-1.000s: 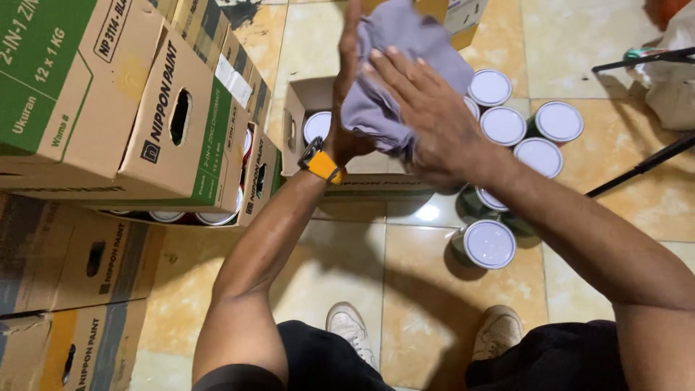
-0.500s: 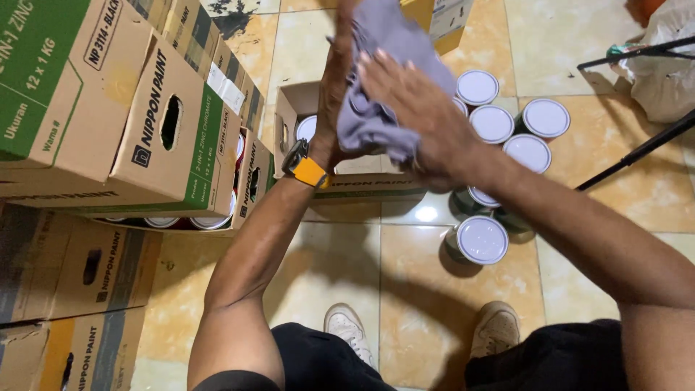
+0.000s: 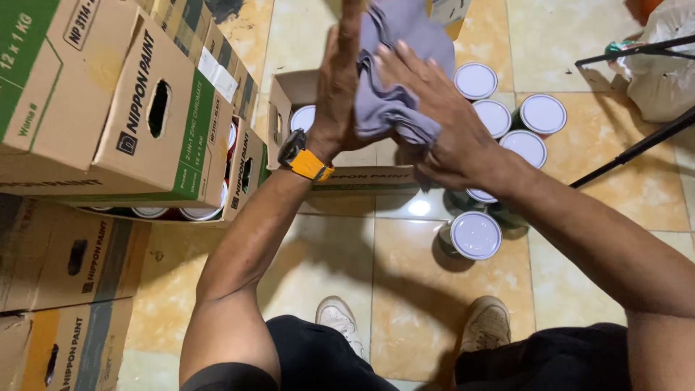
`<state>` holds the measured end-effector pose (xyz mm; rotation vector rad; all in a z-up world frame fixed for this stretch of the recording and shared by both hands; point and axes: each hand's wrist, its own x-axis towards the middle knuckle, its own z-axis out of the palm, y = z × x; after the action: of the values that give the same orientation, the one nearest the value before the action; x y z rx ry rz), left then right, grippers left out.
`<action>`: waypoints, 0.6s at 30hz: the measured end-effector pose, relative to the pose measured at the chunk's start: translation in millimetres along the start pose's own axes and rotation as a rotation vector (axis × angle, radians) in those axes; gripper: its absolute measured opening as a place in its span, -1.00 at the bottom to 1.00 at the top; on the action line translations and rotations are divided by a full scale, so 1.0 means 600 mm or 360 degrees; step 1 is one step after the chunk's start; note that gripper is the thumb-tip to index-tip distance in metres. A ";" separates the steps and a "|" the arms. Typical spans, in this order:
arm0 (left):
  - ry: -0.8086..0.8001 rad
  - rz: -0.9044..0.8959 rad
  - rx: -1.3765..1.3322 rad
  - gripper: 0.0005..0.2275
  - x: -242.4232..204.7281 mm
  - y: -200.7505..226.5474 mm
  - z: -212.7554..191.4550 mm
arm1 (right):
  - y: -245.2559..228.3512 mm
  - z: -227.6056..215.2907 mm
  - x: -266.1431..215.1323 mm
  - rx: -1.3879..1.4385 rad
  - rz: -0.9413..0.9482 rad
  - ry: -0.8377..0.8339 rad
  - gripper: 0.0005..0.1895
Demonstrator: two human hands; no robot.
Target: Clean paint cans with a cloth and pack them into a cardboard box
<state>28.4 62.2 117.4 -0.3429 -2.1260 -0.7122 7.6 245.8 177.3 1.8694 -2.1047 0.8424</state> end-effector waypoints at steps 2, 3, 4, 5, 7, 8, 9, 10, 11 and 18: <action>-0.0026 -0.0034 -0.0134 0.08 -0.006 0.011 0.007 | 0.030 0.009 0.008 -0.0026 -0.0013 0.0018 -0.23; -0.0050 -0.0060 -0.0265 0.14 -0.008 0.016 0.010 | 0.044 0.014 0.013 -0.0057 -0.0030 0.0043 -0.07; -0.0049 -0.0061 -0.0265 0.14 -0.005 0.026 0.009 | 0.056 0.008 0.013 -0.0056 -0.0031 0.0042 -0.07; -0.0100 -0.0043 -0.0353 0.18 -0.001 0.036 0.008 | 0.067 0.001 0.014 -0.0014 0.0093 0.0040 -0.25; -0.0151 -0.0026 -0.0446 0.23 0.000 0.044 0.010 | 0.092 -0.013 0.011 0.0026 0.0221 0.0036 -0.40; -0.0165 -0.0073 -0.0403 0.23 -0.005 0.045 0.014 | 0.105 -0.020 0.005 0.0247 0.0439 -0.0013 -0.59; -0.0180 -0.0120 -0.0361 0.24 -0.011 0.045 0.019 | 0.118 -0.026 -0.003 0.0471 0.0655 -0.0066 -0.69; -0.0189 -0.0119 -0.0370 0.24 -0.005 0.056 0.015 | 0.159 -0.015 -0.024 0.0471 0.0668 -0.0062 -0.69; -0.0303 -0.0026 -0.0387 -0.01 0.001 0.066 0.011 | 0.201 -0.005 -0.046 0.0558 0.0925 -0.0015 -0.82; -0.1168 0.0207 -0.0148 0.22 -0.054 0.083 0.049 | 0.269 -0.019 -0.100 0.0767 0.2055 0.0296 -0.61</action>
<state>52.6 119.8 95.5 -0.8936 -2.7183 -0.6719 -139.0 308.4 111.3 0.2132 -3.0129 1.7398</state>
